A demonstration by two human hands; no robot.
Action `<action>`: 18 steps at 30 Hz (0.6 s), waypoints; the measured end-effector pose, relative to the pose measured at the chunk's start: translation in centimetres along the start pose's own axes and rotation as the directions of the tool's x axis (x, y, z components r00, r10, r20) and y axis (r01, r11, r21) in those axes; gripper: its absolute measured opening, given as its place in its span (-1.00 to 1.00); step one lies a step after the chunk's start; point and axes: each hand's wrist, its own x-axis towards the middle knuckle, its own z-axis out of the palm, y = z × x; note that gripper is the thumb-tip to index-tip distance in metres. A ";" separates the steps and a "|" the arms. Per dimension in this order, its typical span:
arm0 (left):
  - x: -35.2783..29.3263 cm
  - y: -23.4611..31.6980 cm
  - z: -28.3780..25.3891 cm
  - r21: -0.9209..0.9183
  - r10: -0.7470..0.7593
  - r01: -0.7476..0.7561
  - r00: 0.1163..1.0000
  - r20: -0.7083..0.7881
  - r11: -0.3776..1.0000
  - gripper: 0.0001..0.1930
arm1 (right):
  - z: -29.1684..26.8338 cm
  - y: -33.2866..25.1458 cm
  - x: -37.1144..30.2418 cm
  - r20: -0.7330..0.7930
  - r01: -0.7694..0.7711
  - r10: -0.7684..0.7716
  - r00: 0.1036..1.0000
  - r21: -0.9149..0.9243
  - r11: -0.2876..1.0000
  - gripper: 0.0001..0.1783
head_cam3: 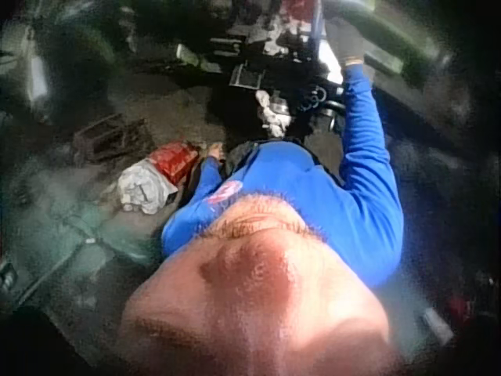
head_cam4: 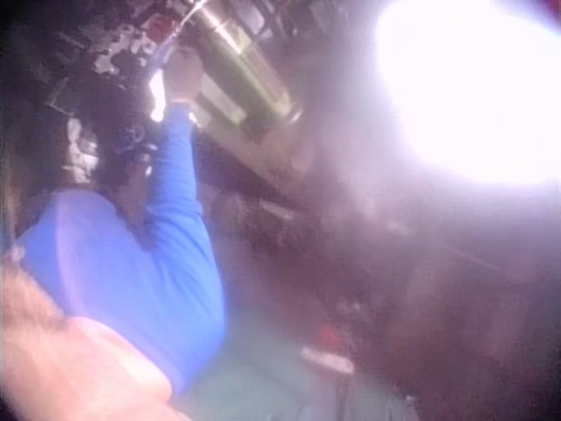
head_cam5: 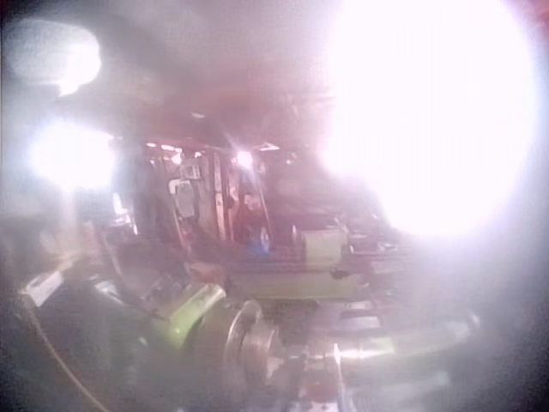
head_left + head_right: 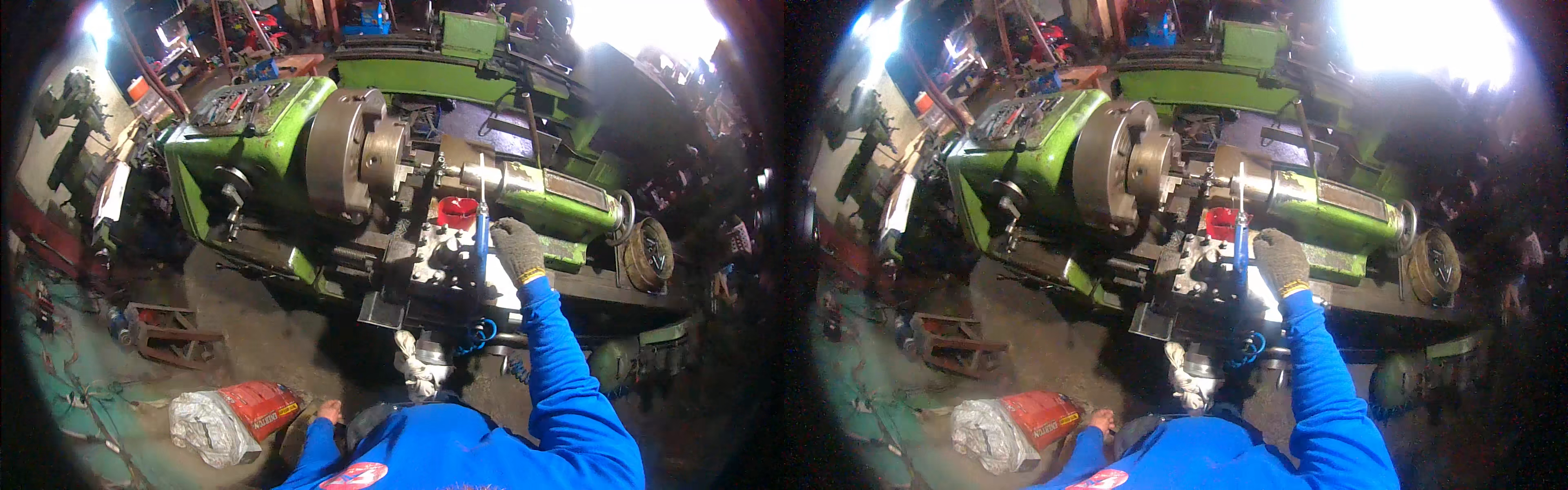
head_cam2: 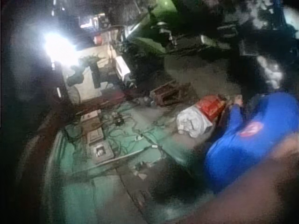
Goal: The person operates a green metal lathe, using a handheld tool to shape a rotating metal workpiece. They repeatedly adjust the tool and machine controls while the lathe runs, producing metal shavings.
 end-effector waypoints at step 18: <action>5.2 8.7 -3.2 0.229 0.083 -0.110 0.989 0.124 0.967 -0.74 | 0.6 -1.3 -0.9 -0.137 -0.151 0.153 0.979 0.028 0.988 -0.61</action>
